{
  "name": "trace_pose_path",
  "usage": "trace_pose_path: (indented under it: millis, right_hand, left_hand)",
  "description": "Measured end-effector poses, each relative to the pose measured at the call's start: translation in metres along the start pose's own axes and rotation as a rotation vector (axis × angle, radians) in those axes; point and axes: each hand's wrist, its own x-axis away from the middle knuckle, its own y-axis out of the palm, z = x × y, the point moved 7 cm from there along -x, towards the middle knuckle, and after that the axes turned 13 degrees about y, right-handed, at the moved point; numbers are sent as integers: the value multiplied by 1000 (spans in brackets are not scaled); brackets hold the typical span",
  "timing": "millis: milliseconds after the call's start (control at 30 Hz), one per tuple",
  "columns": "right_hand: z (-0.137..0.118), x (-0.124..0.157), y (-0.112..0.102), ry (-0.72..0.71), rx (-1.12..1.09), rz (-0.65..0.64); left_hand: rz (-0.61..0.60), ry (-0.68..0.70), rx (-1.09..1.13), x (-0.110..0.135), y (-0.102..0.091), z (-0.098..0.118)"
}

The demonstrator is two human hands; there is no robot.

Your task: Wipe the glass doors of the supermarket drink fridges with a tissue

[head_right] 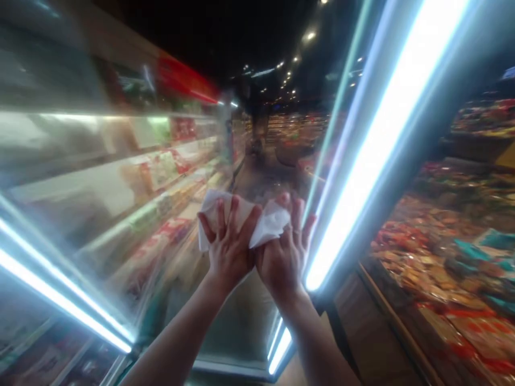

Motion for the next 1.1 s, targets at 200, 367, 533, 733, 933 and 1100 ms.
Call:
trace_pose_path:
  millis: [200, 367, 533, 733, 933, 1100]
  right_hand:
    - [10, 47, 7, 38, -34, -41]
    - [-13, 16, 13, -7, -109, -32]
    - [-61, 23, 30, -105, -156, -81]
    - [-140, 58, 65, -260, -230, -187]
    - [-185, 34, 87, -202, -195, -157]
    - [-192, 85, 100, -448, -226, -273]
  left_hand:
    - [78, 174, -134, 35, 12, 23]
    - [59, 153, -157, 8, -11, -16]
    - [71, 61, -189, 30, -26, -58]
    - [97, 168, -179, 109, -45, -141]
    - [145, -58, -66, 111, -67, -233]
    - [180, -76, 21, 155, -60, -218]
